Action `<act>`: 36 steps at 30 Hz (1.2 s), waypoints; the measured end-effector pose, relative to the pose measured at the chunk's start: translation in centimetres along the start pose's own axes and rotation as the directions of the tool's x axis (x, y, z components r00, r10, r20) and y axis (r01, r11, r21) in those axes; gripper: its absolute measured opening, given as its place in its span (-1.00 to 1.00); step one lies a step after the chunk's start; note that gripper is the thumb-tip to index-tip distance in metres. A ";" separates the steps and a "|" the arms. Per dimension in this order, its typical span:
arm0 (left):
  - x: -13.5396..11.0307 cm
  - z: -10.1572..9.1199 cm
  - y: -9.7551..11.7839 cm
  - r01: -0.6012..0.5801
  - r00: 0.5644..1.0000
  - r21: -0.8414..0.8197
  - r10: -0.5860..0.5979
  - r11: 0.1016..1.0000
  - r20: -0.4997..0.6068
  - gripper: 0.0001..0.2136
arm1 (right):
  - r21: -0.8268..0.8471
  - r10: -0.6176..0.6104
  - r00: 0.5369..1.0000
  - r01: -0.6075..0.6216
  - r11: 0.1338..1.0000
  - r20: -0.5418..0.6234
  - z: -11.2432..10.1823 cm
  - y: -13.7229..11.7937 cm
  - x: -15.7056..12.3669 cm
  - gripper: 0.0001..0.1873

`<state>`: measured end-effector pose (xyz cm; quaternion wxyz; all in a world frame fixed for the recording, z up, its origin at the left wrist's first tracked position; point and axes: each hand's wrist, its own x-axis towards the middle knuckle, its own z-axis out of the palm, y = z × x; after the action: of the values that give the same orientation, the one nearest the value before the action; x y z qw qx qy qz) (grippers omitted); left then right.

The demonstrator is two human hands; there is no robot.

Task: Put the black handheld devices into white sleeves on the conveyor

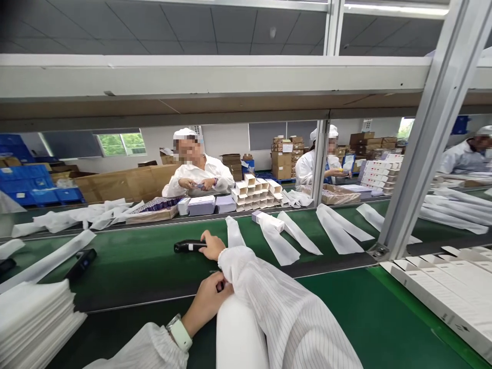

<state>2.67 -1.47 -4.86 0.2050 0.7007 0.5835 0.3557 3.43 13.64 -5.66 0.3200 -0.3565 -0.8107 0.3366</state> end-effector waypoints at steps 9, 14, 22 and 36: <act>-0.1 -0.4 0.3 -0.019 0.997 -0.109 0.026 0.994 0.071 -0.76 | 0.663 0.165 0.979 -0.048 0.747 -0.116 -10.5 2.3 -6.0 -0.31; -0.6 -0.6 1.0 -0.144 0.988 0.004 0.144 0.990 0.054 -0.80 | 0.832 0.262 0.957 -0.040 0.553 -0.128 -14.1 3.0 -10.5 -0.24; -1.3 -0.9 2.0 -0.447 0.889 0.377 0.449 0.811 0.088 -0.83 | 0.772 0.202 0.978 -0.083 0.630 -0.060 -13.8 -0.6 -12.5 -0.07; -1.3 -0.9 1.9 -0.454 0.873 0.403 0.488 0.794 0.022 -0.80 | 0.730 0.122 0.992 -0.077 0.679 -0.010 -11.2 -2.8 -13.0 -0.14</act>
<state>3.17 -3.29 -3.24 -0.0605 0.8349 0.4582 0.2988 17.93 5.38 -0.74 0.4396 -0.2532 -0.5802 0.6372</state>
